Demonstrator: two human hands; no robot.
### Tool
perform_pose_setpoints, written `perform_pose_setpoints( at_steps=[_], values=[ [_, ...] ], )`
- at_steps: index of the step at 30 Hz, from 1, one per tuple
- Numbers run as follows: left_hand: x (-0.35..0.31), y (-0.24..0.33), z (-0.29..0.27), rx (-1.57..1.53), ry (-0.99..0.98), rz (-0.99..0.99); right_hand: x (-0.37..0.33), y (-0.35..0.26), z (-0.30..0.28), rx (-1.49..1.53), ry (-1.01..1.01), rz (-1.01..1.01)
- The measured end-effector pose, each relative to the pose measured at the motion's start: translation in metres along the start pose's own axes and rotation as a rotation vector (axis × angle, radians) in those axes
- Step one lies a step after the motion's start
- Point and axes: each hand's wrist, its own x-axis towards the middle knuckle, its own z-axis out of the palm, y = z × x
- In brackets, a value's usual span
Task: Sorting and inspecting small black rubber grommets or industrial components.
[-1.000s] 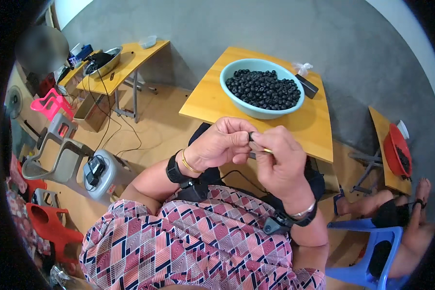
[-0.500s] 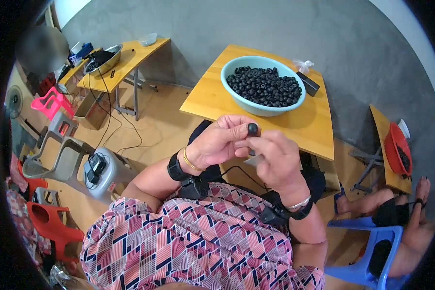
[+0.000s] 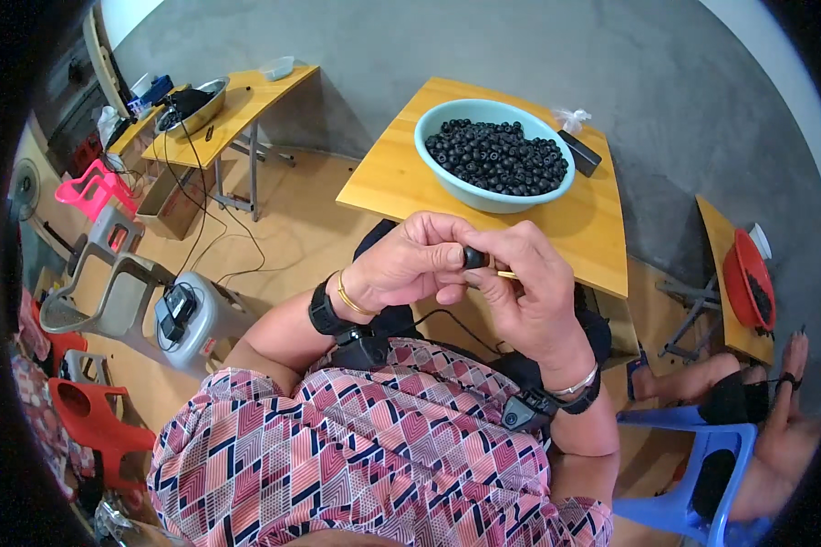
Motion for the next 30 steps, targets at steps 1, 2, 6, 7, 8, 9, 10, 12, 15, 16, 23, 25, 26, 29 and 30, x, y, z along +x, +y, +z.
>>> perform_pose_setpoints(
  at_steps=[1, 2, 6, 7, 8, 9, 10, 12, 15, 16, 23, 25, 26, 29, 30],
  values=[
    [0.001, -0.001, -0.003, -0.005, -0.033, 0.003, -0.002, 0.001, 0.000, 0.011, 0.013, 0.003],
    [0.001, -0.002, -0.005, -0.010, -0.066, 0.006, -0.003, 0.003, 0.003, 0.011, 0.015, 0.001],
    [0.001, -0.006, -0.006, -0.005, -0.017, 0.001, -0.007, 0.007, 0.010, -0.065, 0.131, -0.113],
    [0.001, -0.006, -0.006, -0.001, -0.025, 0.017, -0.007, 0.007, 0.011, -0.160, 0.145, -0.176],
    [0.002, -0.007, -0.006, 0.004, -0.033, 0.032, -0.008, 0.007, 0.012, -0.156, 0.143, -0.174],
    [0.002, -0.008, -0.008, 0.002, -0.028, 0.033, -0.009, 0.008, 0.013, -0.203, 0.145, -0.247],
    [0.004, -0.009, -0.012, -0.044, -0.041, 0.031, -0.009, 0.008, 0.013, -0.255, 0.149, -0.320],
    [0.003, -0.010, -0.013, -0.090, -0.055, 0.030, -0.014, 0.010, 0.014, -0.193, 0.166, -0.227],
    [0.004, -0.009, -0.008, -0.026, -0.034, 0.043, -0.011, 0.005, 0.008, -0.157, 0.128, -0.097],
    [0.004, -0.007, -0.006, 0.052, -0.017, 0.033, -0.010, 0.003, 0.006, -0.174, 0.065, -0.047],
    [0.002, 0.016, 0.035, 0.593, 0.191, 0.046, -0.025, 0.015, -0.023, -0.332, 0.300, 0.049],
    [-0.006, 0.029, 0.041, 0.821, -0.098, 0.348, -0.040, 0.037, -0.055, -0.372, 0.623, 0.211],
    [-0.007, 0.040, 0.050, 1.075, -0.291, 0.580, -0.054, 0.053, -0.076, -0.349, 0.724, 0.337],
    [-0.028, 0.041, 0.091, 0.985, -0.562, 0.765, -0.115, 0.117, -0.141, -0.526, 0.935, 0.538],
    [-0.032, 0.044, 0.104, 1.073, -0.620, 0.817, -0.137, 0.136, -0.155, -0.648, 0.963, 0.657]
  ],
)
